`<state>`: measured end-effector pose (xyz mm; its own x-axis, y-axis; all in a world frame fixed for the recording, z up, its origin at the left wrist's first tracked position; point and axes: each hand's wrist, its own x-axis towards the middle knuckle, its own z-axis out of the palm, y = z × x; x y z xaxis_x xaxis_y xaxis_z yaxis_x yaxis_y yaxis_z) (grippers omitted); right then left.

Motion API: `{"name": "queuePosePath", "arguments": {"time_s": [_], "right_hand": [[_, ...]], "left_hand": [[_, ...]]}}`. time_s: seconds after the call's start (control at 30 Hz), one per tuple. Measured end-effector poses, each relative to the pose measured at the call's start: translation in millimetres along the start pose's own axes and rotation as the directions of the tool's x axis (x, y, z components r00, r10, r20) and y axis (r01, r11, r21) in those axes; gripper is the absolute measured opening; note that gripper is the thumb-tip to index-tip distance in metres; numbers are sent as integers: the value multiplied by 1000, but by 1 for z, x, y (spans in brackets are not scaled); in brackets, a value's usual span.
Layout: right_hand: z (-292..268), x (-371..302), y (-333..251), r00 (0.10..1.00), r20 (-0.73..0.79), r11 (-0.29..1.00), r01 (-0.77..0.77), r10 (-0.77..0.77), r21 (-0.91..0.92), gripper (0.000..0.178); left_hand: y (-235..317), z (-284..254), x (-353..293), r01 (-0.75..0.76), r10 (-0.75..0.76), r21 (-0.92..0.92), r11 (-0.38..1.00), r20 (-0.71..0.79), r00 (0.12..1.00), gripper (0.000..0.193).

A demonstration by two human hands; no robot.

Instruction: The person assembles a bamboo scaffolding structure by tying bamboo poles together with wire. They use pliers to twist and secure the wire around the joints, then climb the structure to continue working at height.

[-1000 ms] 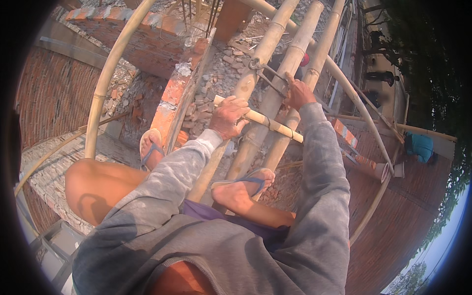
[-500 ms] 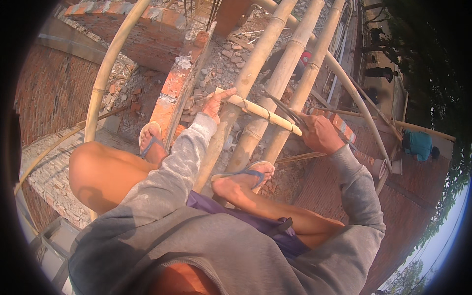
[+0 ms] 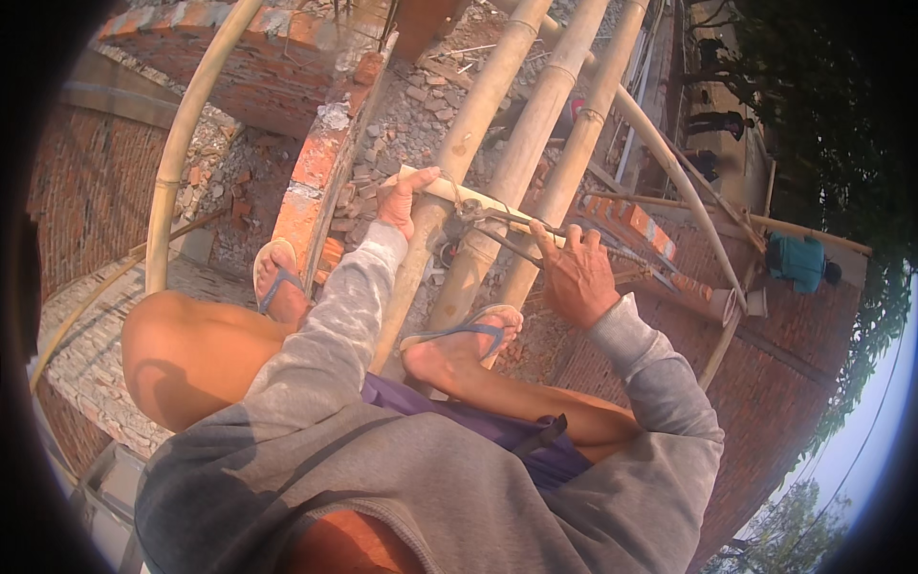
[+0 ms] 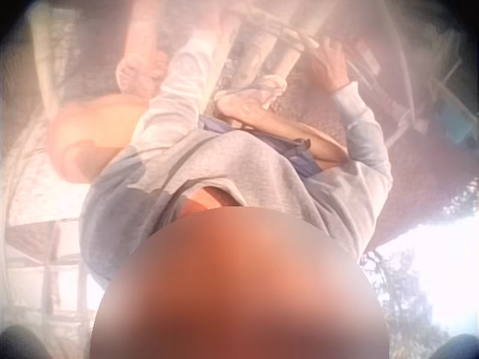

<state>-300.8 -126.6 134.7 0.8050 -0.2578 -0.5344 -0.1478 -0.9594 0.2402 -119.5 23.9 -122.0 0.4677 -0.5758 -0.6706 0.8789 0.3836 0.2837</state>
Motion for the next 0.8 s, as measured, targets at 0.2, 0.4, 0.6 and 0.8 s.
{"name": "queuePosePath", "arguments": {"time_s": [0.2, 0.4, 0.6, 0.8], "right_hand": [[0, 3, 16, 990, 140, 998, 17, -27, 68, 69], [6, 6, 23, 958, 70, 800, 191, -278, 569, 86], [-5, 20, 21, 728, 606, 215, -568, -319, 795, 63], [-27, 2, 26, 999, 46, 997, 10, -7, -79, 46]], "left_hand": [[-6, -9, 11, 38, -38, -40, 998, 8, 999, 39], [-10, -26, 18, -71, 73, -33, 997, 72, 995, 57], [-12, -32, 25, -100, 106, -48, 994, 140, 984, 73], [-10, -27, 19, -65, 65, -7, 998, 89, 994, 58]]}}
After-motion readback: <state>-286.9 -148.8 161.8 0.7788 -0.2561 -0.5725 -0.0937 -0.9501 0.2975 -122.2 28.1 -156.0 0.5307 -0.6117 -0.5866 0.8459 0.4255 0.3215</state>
